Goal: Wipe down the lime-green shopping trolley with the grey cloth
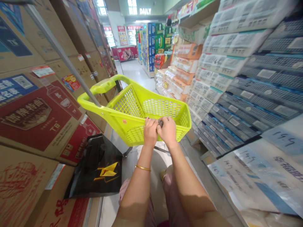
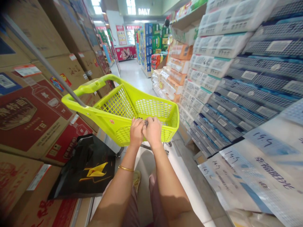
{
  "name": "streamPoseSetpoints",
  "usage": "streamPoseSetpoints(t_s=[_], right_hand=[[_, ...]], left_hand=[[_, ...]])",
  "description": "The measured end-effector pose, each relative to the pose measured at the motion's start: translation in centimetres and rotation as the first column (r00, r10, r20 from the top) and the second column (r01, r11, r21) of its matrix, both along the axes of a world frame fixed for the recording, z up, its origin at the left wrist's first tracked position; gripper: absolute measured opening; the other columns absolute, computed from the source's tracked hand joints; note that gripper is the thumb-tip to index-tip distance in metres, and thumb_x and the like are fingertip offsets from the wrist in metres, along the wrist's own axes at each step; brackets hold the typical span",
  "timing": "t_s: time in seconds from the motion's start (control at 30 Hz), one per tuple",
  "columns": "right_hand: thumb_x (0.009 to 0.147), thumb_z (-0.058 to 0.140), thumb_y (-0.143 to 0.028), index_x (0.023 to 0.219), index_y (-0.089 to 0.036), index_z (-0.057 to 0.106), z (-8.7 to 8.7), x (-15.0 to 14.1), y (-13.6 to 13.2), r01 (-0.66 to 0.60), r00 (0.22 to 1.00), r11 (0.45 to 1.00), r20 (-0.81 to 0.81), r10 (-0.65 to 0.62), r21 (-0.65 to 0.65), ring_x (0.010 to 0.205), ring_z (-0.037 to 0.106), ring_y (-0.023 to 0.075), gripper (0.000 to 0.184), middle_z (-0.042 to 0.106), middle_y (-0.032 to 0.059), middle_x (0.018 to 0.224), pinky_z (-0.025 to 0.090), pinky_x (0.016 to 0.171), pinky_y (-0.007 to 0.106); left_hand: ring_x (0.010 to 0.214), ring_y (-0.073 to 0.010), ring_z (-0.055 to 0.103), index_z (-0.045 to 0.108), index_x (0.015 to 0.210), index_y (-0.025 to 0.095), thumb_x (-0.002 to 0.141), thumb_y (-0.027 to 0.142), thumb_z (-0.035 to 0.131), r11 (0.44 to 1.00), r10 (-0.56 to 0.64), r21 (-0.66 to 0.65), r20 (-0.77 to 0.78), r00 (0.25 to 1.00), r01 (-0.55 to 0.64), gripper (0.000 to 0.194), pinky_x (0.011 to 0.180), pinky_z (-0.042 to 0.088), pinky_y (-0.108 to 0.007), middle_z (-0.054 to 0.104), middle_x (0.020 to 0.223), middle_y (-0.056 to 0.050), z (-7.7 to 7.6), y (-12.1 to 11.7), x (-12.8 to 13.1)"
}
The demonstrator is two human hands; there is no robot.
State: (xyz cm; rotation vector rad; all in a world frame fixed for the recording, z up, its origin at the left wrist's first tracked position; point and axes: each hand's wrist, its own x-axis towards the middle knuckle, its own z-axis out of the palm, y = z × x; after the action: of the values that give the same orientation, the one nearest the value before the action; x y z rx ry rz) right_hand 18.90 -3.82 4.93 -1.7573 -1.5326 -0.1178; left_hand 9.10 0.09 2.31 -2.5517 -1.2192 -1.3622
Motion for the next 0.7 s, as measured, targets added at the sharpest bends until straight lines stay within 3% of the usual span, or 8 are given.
streamPoseSetpoints(t_s=[0.13,0.37,0.7], right_hand=[[0.075,0.052,-0.022,0.095,-0.019,0.061,-0.4,-0.1,0.3,-0.048,0.999,0.999,0.02,0.048,-0.002,0.088,0.05,0.0233,0.022,0.056,0.0089,0.092,0.04,0.08,0.035],[0.075,0.051,-0.018,0.094,-0.02,0.061,-0.6,2.6,-0.4,-0.111,0.994,0.994,-0.003,0.111,0.0,0.091,0.052,0.0225,0.022,0.057,0.0074,0.093,0.042,0.082,0.034],[0.068,0.051,-0.019,0.083,-0.021,0.063,-1.2,6.9,-2.3,0.113,0.991,0.993,-0.069,-0.113,0.01,0.082,0.054,0.022,0.018,0.059,0.0052,0.084,0.043,0.075,0.034]], left_hand=[[0.094,-0.0194,0.054,0.065,0.098,0.018,0.093,0.022,0.038,1.0,0.013,0.021,-0.1,0.995,-0.011,0.027,0.105,0.034,-0.042,0.065,0.094,-0.005,0.0,0.4,-0.6],[0.1,-0.0196,0.054,0.062,0.107,0.022,0.094,0.022,0.036,0.995,0.006,0.097,-0.171,0.985,0.01,0.029,0.107,0.032,-0.042,0.064,0.1,-0.004,-0.5,1.0,-0.9],[0.102,-0.0204,0.054,0.063,0.106,0.021,0.094,0.02,0.035,0.997,0.008,0.071,-0.142,0.99,0.002,0.031,0.108,0.031,-0.042,0.065,0.101,-0.006,-0.5,1.0,-0.6]])
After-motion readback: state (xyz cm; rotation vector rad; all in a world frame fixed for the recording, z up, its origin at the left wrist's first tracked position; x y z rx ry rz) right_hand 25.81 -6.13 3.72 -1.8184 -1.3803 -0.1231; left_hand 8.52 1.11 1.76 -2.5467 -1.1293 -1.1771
